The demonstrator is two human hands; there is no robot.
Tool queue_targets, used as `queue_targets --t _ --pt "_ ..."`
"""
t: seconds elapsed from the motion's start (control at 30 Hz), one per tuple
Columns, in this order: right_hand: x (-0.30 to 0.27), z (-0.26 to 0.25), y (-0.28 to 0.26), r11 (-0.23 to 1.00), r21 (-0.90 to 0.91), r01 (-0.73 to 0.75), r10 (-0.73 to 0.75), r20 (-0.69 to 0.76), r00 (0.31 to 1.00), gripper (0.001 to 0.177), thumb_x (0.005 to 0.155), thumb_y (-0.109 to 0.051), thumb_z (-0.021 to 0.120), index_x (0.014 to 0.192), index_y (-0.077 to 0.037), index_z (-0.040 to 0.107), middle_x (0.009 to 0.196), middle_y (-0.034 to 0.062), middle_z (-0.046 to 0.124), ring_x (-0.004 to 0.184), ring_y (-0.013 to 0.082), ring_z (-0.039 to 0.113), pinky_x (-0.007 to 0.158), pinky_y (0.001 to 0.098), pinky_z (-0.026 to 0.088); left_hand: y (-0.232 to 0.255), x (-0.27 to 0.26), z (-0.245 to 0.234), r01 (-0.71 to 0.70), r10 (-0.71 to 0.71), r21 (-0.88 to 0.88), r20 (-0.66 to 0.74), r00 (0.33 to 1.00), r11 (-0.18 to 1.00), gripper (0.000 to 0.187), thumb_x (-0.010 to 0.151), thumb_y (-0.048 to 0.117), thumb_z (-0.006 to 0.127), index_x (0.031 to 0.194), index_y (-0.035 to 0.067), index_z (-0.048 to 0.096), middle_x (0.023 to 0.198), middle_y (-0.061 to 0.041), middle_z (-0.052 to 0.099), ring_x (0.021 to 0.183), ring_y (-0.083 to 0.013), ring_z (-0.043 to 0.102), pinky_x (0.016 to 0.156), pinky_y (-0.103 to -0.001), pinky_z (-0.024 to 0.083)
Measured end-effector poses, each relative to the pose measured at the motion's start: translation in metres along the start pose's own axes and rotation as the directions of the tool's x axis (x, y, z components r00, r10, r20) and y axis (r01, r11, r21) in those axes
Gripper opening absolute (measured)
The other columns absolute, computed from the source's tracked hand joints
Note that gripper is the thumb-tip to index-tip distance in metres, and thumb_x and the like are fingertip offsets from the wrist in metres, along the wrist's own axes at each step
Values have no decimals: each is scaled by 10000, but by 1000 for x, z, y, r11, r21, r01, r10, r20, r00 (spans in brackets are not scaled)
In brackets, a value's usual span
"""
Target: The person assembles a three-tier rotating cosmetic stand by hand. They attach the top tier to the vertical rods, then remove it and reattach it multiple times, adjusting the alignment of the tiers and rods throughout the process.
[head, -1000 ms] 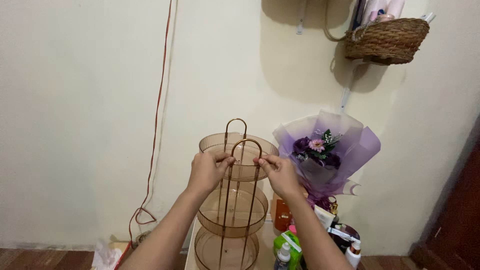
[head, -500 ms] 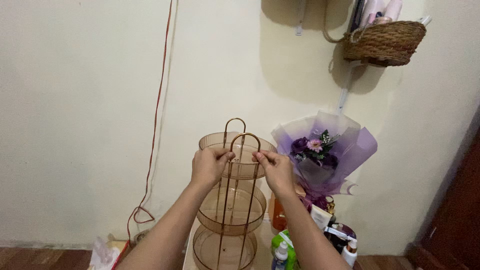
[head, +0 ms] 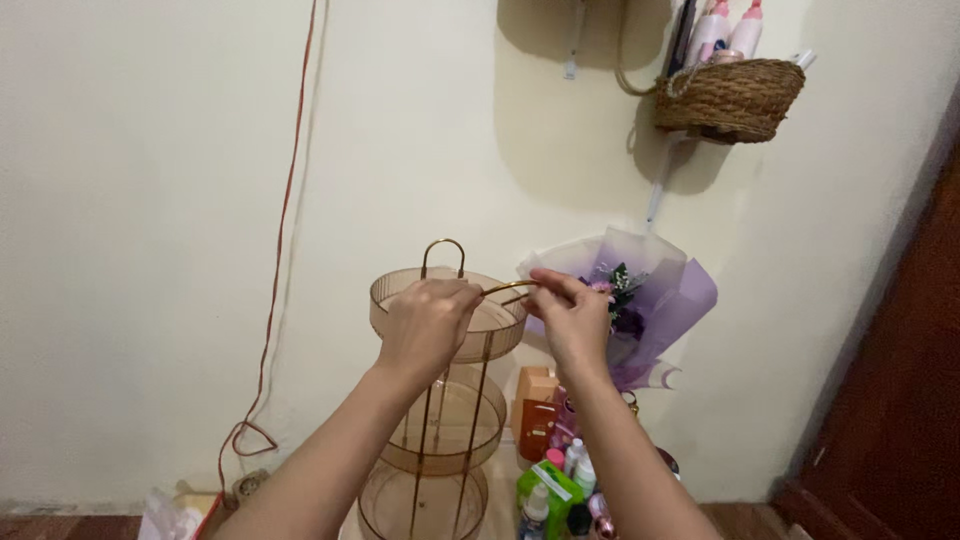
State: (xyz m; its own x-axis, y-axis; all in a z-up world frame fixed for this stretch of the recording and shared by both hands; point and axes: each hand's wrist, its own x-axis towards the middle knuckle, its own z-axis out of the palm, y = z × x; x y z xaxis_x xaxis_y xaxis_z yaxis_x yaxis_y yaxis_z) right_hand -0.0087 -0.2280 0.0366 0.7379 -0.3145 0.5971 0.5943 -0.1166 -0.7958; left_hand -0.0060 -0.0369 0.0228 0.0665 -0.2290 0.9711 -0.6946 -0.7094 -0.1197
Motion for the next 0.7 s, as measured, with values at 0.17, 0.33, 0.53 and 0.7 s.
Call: queue_targets --t 0.17,0.33,0.53,0.7 --pt "2 -12 9 988 149 -44 35 62 997 249 926 -52 661 1093 109 753 1013 175 787 930 200 780 891 301 646 -1 -8 2 -171 162 90 93 982 981 111 810 60 680 904 55 740 940 -99 765 907 -249 743 804 -371 566" --pt "17 -20 31 888 362 -284 290 39 956 236 854 19 694 1088 46 711 968 130 767 922 231 755 867 338 635 9 -12 13 -283 268 107 139 953 953 169 788 90 674 934 29 736 975 -118 762 966 -261 727 856 -374 558" --pt "31 -59 60 782 224 -581 545 204 813 161 922 -67 727 1059 18 734 910 86 745 767 155 662 699 289 493 10 -20 18 -311 300 73 127 945 948 195 809 86 667 978 22 743 1014 -99 771 1063 -240 727 950 -388 545" --pt "28 -71 70 846 196 -497 450 238 861 115 913 -29 716 986 57 741 820 124 734 662 173 666 635 287 545 13 -31 24 -267 251 75 175 952 961 237 897 122 693 1101 11 739 1121 -122 759 1128 -248 698 1057 -410 502"
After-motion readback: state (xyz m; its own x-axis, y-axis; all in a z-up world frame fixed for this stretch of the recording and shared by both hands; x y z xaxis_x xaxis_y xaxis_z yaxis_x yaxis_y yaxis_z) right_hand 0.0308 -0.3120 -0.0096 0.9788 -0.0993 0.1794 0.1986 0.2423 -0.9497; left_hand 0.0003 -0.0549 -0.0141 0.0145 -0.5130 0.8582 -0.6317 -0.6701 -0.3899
